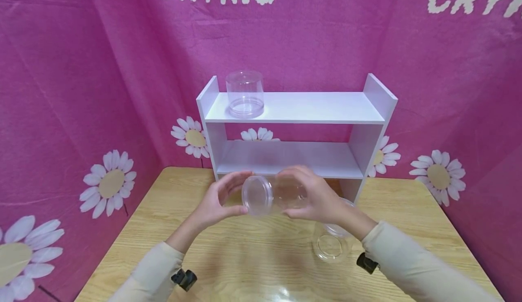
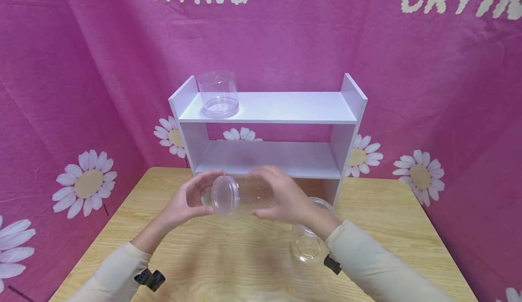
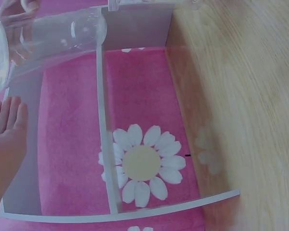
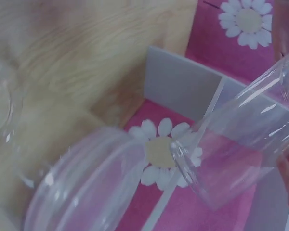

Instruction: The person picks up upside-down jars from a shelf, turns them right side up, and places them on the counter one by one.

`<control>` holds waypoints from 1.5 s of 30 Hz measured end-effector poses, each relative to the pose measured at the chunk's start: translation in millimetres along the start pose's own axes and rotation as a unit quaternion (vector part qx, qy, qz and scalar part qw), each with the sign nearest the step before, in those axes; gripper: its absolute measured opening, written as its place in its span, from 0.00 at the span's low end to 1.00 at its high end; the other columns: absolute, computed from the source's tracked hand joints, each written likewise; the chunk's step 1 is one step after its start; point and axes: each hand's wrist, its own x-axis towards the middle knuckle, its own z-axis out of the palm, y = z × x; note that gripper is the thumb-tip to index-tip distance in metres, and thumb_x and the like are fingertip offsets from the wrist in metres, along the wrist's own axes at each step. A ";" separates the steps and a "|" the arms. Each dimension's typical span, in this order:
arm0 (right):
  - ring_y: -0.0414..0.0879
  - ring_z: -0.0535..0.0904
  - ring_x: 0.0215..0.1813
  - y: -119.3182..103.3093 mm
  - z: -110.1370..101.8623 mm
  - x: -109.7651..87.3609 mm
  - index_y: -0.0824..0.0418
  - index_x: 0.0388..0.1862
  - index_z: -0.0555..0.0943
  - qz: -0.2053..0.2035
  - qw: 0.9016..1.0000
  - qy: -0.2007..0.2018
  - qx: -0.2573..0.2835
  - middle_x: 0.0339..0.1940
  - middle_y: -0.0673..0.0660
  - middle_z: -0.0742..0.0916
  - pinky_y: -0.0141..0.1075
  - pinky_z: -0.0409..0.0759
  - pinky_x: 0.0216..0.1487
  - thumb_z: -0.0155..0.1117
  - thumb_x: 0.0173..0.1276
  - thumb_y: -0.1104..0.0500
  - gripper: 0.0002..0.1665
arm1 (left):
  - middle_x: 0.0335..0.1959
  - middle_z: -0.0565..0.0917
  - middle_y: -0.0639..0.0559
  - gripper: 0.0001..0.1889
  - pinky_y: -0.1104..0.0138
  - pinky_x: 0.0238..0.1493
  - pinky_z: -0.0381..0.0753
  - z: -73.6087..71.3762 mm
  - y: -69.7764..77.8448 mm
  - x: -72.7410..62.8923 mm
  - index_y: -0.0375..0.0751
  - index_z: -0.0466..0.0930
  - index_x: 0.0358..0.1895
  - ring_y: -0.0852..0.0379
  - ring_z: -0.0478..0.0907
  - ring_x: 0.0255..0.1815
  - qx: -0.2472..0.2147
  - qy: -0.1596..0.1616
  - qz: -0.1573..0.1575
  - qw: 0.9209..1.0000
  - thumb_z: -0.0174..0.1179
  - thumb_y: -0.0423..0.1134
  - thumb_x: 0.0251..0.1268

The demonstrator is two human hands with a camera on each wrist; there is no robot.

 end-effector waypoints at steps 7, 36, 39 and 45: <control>0.50 0.79 0.56 -4.2 9.8 -4.5 0.62 0.58 0.75 0.101 0.987 0.018 0.128 0.55 0.57 0.84 0.42 0.79 0.61 0.83 0.40 0.59 0.43 | 0.66 0.67 0.26 0.42 0.76 0.68 0.69 6.5 8.8 1.0 0.23 0.61 0.66 0.73 0.69 0.64 0.024 0.022 -0.009 0.999 0.74 0.33 0.47; 0.57 0.80 0.59 7.7 39.3 -29.6 0.63 0.60 0.73 0.208 0.951 -0.037 0.226 0.56 0.61 0.83 0.43 0.78 0.63 0.80 0.47 0.57 0.41 | 0.61 0.77 0.39 0.34 0.65 0.64 0.77 13.4 -7.5 4.0 0.33 0.70 0.63 0.43 0.75 0.62 0.101 0.030 -0.059 0.993 0.72 0.32 0.50; 0.58 0.80 0.58 10.4 44.2 -35.6 0.65 0.59 0.73 0.217 0.949 -0.034 0.226 0.55 0.63 0.83 0.44 0.79 0.62 0.80 0.47 0.57 0.40 | 0.60 0.77 0.37 0.33 0.61 0.65 0.76 4.9 -11.2 4.1 0.31 0.69 0.63 0.48 0.76 0.62 0.092 0.036 -0.051 0.994 0.71 0.31 0.50; 0.58 0.80 0.55 12.9 57.1 -45.0 0.70 0.56 0.73 0.224 0.950 -0.008 0.217 0.52 0.65 0.83 0.43 0.81 0.59 0.80 0.45 0.60 0.40 | 0.60 0.76 0.32 0.31 0.67 0.65 0.75 -17.3 -14.2 1.8 0.30 0.69 0.62 0.56 0.76 0.60 0.099 0.076 -0.065 0.990 0.68 0.29 0.53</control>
